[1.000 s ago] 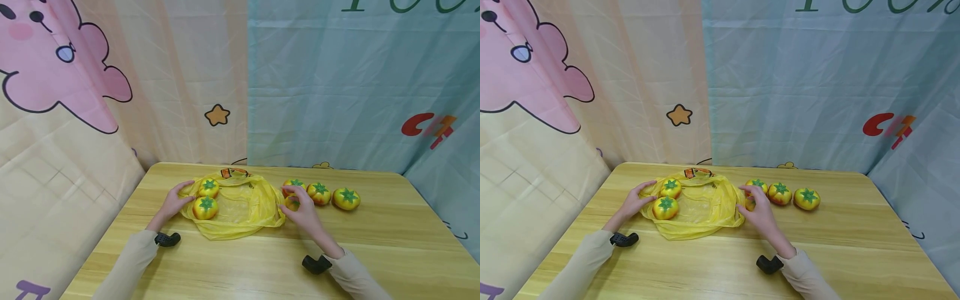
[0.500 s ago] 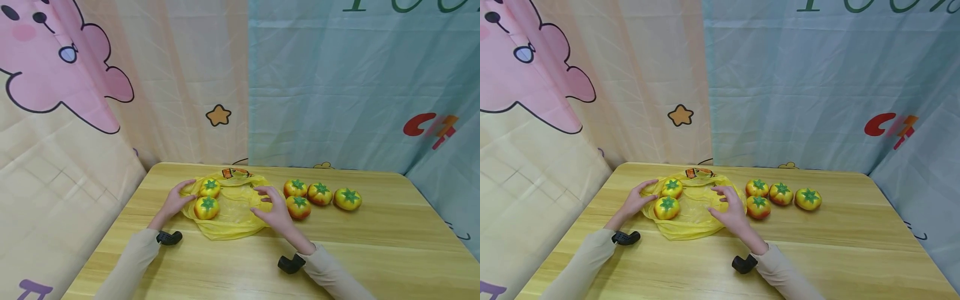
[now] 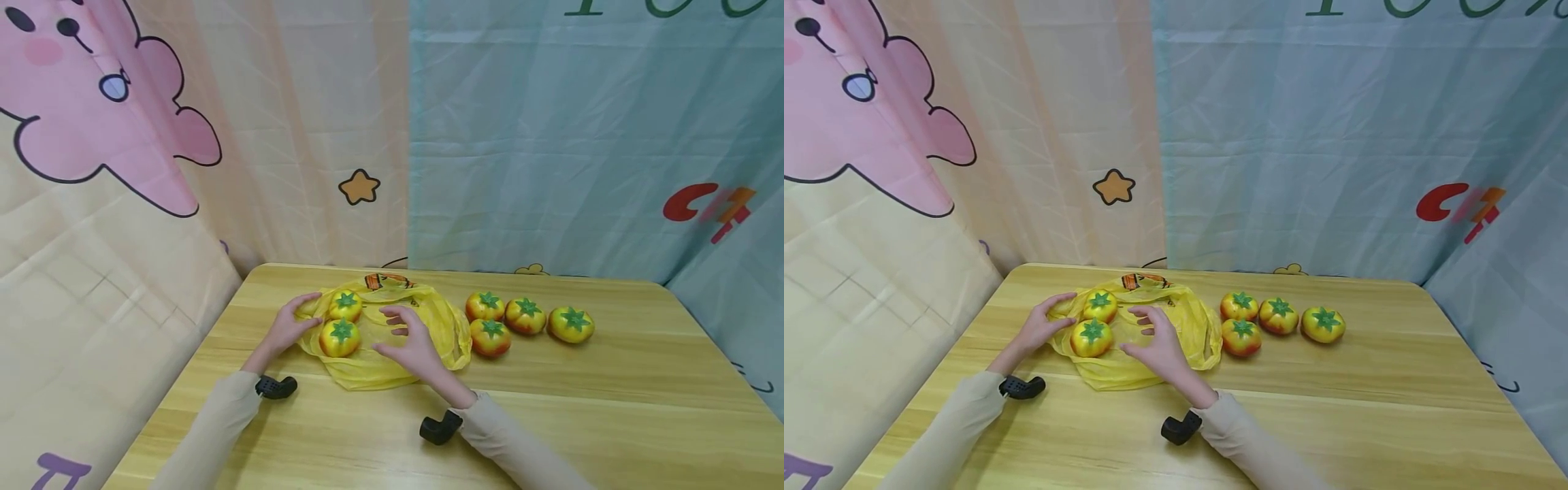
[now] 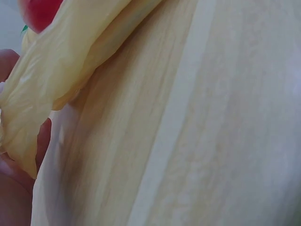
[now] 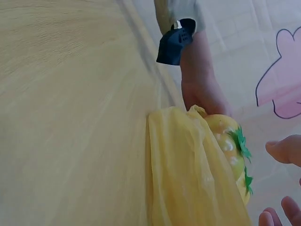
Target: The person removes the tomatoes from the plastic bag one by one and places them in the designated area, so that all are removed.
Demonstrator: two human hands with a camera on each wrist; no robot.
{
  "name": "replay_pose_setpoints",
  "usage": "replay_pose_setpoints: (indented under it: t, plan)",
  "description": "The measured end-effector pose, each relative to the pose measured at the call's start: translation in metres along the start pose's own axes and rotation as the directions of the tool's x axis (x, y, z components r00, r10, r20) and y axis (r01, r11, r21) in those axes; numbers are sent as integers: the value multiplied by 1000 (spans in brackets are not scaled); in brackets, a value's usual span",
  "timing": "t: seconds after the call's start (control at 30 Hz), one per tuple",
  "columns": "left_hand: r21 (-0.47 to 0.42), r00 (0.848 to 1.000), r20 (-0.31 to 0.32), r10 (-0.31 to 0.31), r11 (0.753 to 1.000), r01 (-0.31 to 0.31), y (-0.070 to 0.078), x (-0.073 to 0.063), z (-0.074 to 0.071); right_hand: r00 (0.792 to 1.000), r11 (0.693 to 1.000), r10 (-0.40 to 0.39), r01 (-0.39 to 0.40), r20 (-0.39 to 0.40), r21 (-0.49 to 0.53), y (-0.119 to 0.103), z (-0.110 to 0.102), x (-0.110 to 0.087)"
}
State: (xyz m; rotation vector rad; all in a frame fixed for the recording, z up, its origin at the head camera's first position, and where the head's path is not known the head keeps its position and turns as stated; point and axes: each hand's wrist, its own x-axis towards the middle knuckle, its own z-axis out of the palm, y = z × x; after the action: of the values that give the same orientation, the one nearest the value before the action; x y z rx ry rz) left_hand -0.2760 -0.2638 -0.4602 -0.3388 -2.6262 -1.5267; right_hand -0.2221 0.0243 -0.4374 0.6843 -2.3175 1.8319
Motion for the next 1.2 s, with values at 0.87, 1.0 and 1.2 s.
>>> replay_pose_setpoints:
  t: [0.87,1.0,1.2]
  plan:
    - [-17,1000,-2,24,1000,-24,0,0,0,989,996,77,-72,128,-44,8,49,21]
    - [-22,1000,-2,21,1000,-21,0,0,1,988,996,82,-77,132,-44,10,52,22]
    - [-17,1000,-3,10,1000,-10,0,1,1,988,993,90,-80,125,-81,11,54,21]
